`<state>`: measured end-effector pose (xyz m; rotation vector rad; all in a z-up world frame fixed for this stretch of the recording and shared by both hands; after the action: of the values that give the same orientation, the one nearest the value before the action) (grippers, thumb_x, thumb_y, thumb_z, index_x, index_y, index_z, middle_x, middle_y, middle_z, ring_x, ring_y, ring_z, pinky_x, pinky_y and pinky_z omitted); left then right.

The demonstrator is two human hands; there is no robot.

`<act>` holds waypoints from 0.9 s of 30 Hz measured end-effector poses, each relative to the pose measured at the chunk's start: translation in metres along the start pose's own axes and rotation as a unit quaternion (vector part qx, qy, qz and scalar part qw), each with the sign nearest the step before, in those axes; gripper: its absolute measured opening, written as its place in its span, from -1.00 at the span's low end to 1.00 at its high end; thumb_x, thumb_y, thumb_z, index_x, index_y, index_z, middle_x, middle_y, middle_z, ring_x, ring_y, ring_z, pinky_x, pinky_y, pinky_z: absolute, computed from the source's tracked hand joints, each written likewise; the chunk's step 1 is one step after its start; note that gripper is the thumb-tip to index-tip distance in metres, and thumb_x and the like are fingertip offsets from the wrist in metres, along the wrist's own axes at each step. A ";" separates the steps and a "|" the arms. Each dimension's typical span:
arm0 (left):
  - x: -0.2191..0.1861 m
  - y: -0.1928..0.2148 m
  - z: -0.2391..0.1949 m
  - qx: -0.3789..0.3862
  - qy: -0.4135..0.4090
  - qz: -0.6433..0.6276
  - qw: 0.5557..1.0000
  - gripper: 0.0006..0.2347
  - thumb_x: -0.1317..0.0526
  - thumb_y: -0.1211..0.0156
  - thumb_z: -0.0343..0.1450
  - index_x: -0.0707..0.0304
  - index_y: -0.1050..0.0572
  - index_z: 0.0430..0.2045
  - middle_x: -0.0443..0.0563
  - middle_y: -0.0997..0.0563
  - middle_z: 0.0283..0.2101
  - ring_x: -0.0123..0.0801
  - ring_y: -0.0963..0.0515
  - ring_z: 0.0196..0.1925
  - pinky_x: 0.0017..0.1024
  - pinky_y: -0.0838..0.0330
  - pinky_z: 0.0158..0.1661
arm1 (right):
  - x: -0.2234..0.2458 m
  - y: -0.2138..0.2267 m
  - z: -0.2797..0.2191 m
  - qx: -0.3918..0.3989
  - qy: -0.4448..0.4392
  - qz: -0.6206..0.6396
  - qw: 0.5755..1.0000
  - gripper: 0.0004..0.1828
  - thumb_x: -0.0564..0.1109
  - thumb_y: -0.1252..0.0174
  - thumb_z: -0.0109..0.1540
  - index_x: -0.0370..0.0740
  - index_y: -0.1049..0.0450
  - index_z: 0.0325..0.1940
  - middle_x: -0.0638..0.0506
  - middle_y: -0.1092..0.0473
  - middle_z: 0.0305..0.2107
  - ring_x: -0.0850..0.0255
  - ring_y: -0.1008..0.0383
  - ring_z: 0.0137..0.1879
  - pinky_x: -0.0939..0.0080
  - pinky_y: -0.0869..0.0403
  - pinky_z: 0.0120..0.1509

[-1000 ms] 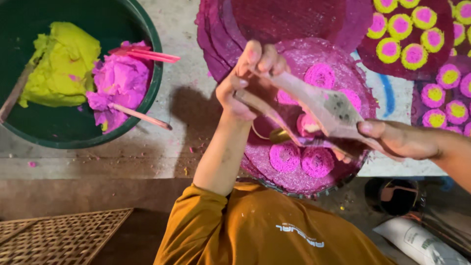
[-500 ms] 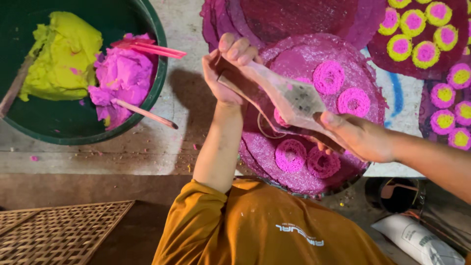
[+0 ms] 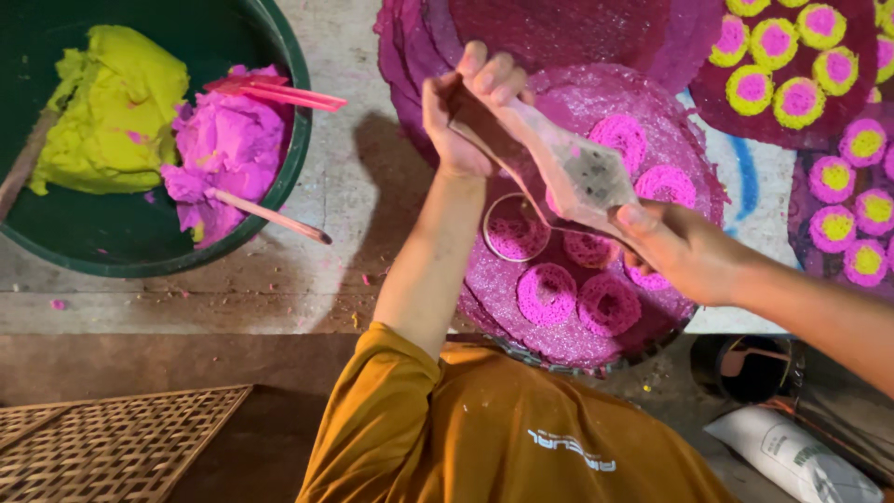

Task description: The person applies a yellow paste to circular forms onto a pink material using a wooden applicator and a circular guide, alternating between adding more paste from a bowl and placing rings on a large pink surface.

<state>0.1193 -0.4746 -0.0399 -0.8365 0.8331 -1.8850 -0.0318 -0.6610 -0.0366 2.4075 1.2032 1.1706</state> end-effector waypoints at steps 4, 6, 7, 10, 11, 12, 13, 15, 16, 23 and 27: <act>-0.021 -0.011 0.003 -0.002 0.011 0.073 0.997 -0.86 0.07 0.06 0.50 0.07 -0.29 -0.30 -0.16 -0.33 -0.31 -0.40 -0.40 -0.20 -0.24 -0.47 0.06 | 0.013 -0.018 0.008 0.016 0.019 0.017 1.000 -0.30 0.41 0.40 0.33 -0.17 -0.41 -0.32 0.03 -0.37 -0.53 0.22 -0.36 -0.41 0.14 -0.41 -0.30; -0.032 -0.013 -0.005 -0.024 0.003 0.069 0.997 -0.86 0.06 0.09 0.49 0.07 -0.29 -0.31 -0.17 -0.32 -0.34 -0.42 -0.39 -0.24 -0.26 -0.48 0.03 | 0.024 -0.028 0.009 0.029 0.049 0.033 0.998 -0.28 0.39 0.40 0.35 -0.21 -0.40 -0.38 0.02 -0.34 -0.58 0.21 -0.33 -0.45 0.14 -0.39 -0.32; -0.034 -0.013 -0.011 -0.035 -0.001 0.066 0.997 -0.85 0.06 0.11 0.49 0.08 -0.29 -0.31 -0.18 -0.31 -0.36 -0.43 -0.38 -0.26 -0.27 -0.48 0.01 | 0.028 -0.032 0.009 0.035 0.063 0.042 0.997 -0.26 0.39 0.40 0.37 -0.23 -0.39 -0.42 0.02 -0.33 -0.61 0.21 -0.32 -0.46 0.15 -0.37 -0.33; -0.032 -0.004 -0.031 -0.090 -0.008 0.079 0.993 -0.83 0.07 0.21 0.51 0.09 -0.30 -0.32 -0.16 -0.31 -0.37 -0.40 -0.38 -0.27 -0.31 -0.45 -0.05 | 0.019 -0.043 0.004 0.051 0.050 0.061 0.996 -0.21 0.40 0.42 0.34 -0.26 -0.38 -0.55 0.04 -0.32 -0.73 0.21 -0.33 -0.55 0.13 -0.35 -0.39; -0.027 -0.003 -0.035 -0.089 -0.011 0.062 0.994 -0.81 0.08 0.26 0.53 0.11 -0.32 -0.33 -0.14 -0.33 -0.38 -0.38 -0.40 -0.26 -0.32 -0.45 -0.07 | 0.011 -0.044 0.002 0.055 0.042 0.047 0.996 -0.19 0.41 0.44 0.34 -0.26 -0.36 -0.57 0.05 -0.30 -0.75 0.22 -0.32 -0.57 0.15 -0.36 -0.39; -0.018 -0.002 -0.039 -0.089 -0.015 0.045 0.995 -0.78 0.10 0.30 0.56 0.12 -0.33 -0.34 -0.12 -0.36 -0.39 -0.36 -0.41 -0.25 -0.32 -0.45 -0.08 | 0.002 -0.042 -0.001 0.060 0.034 0.034 0.997 -0.17 0.42 0.46 0.34 -0.25 -0.35 -0.59 0.06 -0.29 -0.76 0.22 -0.32 -0.58 0.16 -0.36 -0.40; -0.011 -0.001 -0.040 -0.087 -0.017 0.029 0.996 -0.74 0.11 0.35 0.59 0.14 -0.34 -0.35 -0.11 -0.38 -0.39 -0.34 -0.43 -0.24 -0.33 -0.45 -0.09 | -0.007 -0.039 -0.004 0.063 0.028 0.020 0.997 -0.16 0.43 0.48 0.34 -0.25 -0.34 -0.61 0.07 -0.27 -0.78 0.23 -0.31 -0.60 0.17 -0.36 -0.40; 0.003 0.016 -0.045 -0.180 0.021 0.164 0.970 -0.66 0.02 0.35 0.53 0.18 -0.44 -0.30 0.02 -0.48 -0.33 -0.24 -0.50 -0.20 -0.18 -0.47 -0.03 | -0.042 -0.022 -0.012 0.044 -0.058 -0.002 0.997 -0.16 0.46 0.43 0.34 -0.25 -0.35 -0.59 0.05 -0.21 -0.77 0.17 -0.21 -0.61 0.08 -0.26 -0.44; 0.003 0.021 -0.049 -0.224 0.039 0.231 0.946 -0.61 -0.02 0.35 0.50 0.20 -0.49 -0.27 0.09 -0.52 -0.30 -0.18 -0.53 -0.18 -0.10 -0.47 0.00 | -0.060 -0.010 -0.020 0.033 -0.101 -0.012 0.994 -0.16 0.47 0.41 0.33 -0.25 -0.36 -0.57 0.04 -0.17 -0.77 0.15 -0.15 -0.62 0.04 -0.21 -0.46; 0.011 -0.034 -0.096 -0.037 0.246 0.829 0.501 -0.20 0.04 -0.40 0.27 0.28 -0.09 0.38 0.22 -0.31 0.30 0.02 -0.29 0.34 -0.03 -0.26 0.23 | -0.066 0.014 -0.075 -0.061 0.121 0.317 0.939 0.13 0.80 0.27 0.06 -0.21 -0.37 0.16 0.00 -0.30 -0.46 0.20 -0.24 -0.35 0.18 -0.25 -0.27; 0.022 -0.042 -0.120 0.032 0.282 0.899 0.333 -0.04 0.01 -0.55 0.11 0.23 -0.09 0.41 0.18 -0.38 0.25 0.03 -0.29 0.28 -0.01 -0.14 0.21 | -0.080 -0.006 -0.090 -0.156 0.187 0.490 0.837 0.15 0.81 0.02 0.03 -0.28 -0.26 0.14 0.02 -0.22 -0.23 0.15 -0.19 -0.19 0.11 -0.22 -0.13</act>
<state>-0.0050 -0.4528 -0.0666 0.9150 1.1291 0.0865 -0.1294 -0.7310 -0.0250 2.5851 -0.3285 1.9521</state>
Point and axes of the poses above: each hand's wrist, its own z-axis towards the middle knuckle, its own y-axis out of the back of the hand, x = y × z, the point moved 10 cm from there along z, towards the middle knuckle
